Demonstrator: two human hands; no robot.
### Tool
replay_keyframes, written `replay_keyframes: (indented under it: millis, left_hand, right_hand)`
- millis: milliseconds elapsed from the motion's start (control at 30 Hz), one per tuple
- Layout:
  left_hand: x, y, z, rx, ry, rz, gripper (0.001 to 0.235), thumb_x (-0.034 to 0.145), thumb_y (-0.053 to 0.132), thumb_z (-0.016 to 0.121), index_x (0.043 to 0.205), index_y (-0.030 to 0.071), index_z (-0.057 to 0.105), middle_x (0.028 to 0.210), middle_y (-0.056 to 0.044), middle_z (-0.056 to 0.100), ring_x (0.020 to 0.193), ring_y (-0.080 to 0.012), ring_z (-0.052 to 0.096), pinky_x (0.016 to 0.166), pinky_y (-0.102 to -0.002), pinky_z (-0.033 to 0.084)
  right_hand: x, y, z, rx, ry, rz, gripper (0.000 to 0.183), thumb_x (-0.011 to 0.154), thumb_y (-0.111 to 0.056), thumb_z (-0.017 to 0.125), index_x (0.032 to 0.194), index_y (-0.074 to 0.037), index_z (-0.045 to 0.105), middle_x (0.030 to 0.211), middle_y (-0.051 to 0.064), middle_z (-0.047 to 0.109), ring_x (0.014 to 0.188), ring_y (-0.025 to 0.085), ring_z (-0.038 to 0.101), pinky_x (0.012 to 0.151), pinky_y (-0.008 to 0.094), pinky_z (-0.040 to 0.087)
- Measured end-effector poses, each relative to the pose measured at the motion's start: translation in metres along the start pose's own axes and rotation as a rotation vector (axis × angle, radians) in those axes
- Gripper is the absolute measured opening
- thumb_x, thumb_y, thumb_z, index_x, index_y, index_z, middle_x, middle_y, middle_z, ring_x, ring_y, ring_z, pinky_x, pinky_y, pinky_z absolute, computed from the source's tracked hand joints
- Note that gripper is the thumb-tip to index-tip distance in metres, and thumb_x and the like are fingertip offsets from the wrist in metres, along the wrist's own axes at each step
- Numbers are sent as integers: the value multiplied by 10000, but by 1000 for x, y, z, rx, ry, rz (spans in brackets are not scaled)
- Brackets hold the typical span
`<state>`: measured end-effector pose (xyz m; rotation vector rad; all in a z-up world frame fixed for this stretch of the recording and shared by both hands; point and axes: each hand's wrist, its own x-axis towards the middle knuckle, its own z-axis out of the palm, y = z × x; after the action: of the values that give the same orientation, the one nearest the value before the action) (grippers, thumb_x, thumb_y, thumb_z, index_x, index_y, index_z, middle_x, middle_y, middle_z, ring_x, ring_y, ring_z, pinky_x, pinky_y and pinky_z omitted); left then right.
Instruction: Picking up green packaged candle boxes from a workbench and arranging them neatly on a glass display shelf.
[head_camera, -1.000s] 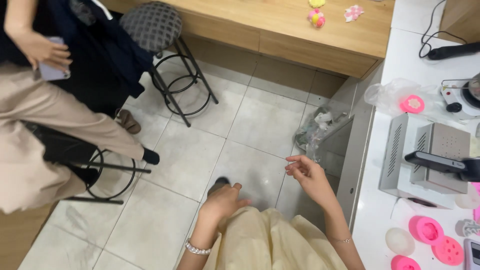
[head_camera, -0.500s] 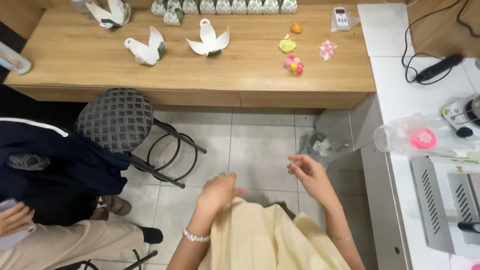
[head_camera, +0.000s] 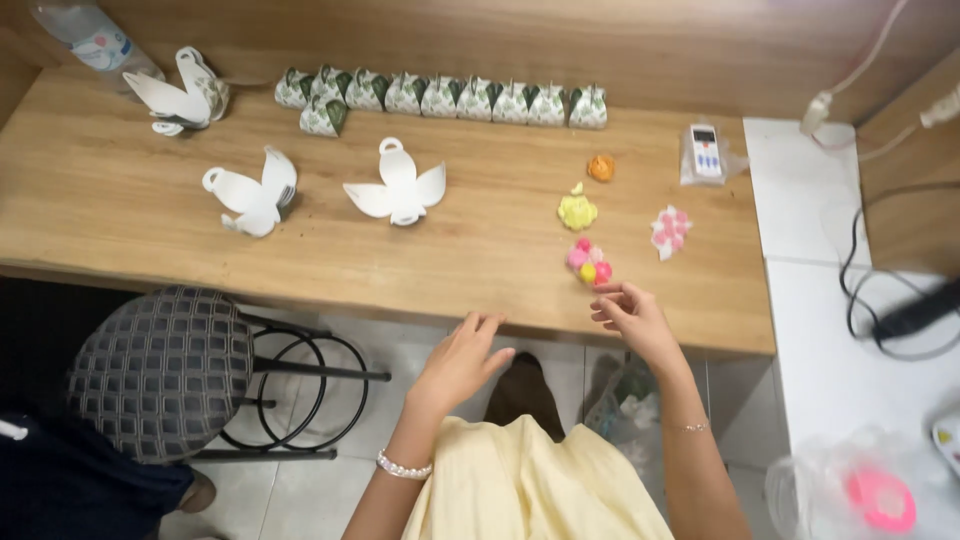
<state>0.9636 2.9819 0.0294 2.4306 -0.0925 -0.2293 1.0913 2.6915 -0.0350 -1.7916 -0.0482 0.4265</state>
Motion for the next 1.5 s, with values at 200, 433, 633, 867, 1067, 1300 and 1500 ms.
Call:
replay_keyframes:
  millis: [200,433,633,867,1067,1300,1500]
  left_hand:
    - [119,6,10,22,85,26,486,912,306,713,1312,69,573,1256,-167,592,1155,-377,599,941,-481,502]
    - [162,24,-1,-62,-42,-68,453,946,343,682,1309,84,603,1196,-178,638,1122,-389,624,934,-498,513]
    - [186,5,-2,-59,-67,-101,491,927,330,693,1332,77,582,1223,-188,629,1146,-385,614,947,-491,507]
    - [314,-15,8,-377,-42,32,539,911,279,717,1386,74,566,1349,-170,628,1213,-311,636,1019,-395,514]
    - [526,-86,105,-790,3,-67,725,907,315,735,1466,-23,418,1497,-221,478,1325,-295,559,1060,-374,483]
    - [567,-85,142,-587,16,-175,676,822,227,714,1384,-95,522,1432,-275,575,1308,-346,600,1076,-392,485]
    - [579,-82,167,-457,282,-191,541,811,162,709,1320,-10,654,1503,-268,466,1411,-397,410,1160,-422,346]
  right_hand:
    - [213,-25,-51,-265,-6,-72,287,955,-174,645,1191,-18,699,992,88,756,844,150,739,659,305,590]
    - [400,-3,-68,-450,49,7,469,910,-211,725,1322,-23,603,1044,179,725,792,238,698,596,353,587]
    - [440,15,-64,-456,161,64,620,886,-266,778,1375,-24,484,1199,211,667,839,247,680,546,394,589]
    - [491,58,-77,-475,239,106,597,860,-247,791,1341,-26,515,1080,192,699,726,261,700,520,385,559]
    - [490,45,-72,-465,128,185,395,975,-297,701,1277,-43,691,1017,173,768,697,236,684,531,354,546]
    - [509,83,-69,-356,175,153,381,968,-218,593,1315,-62,609,1173,137,701,861,241,701,541,388,596]
    - [540,124,-62,-517,192,-224,385,992,-273,634,1316,-67,665,1359,161,690,1236,295,635,1040,415,501]
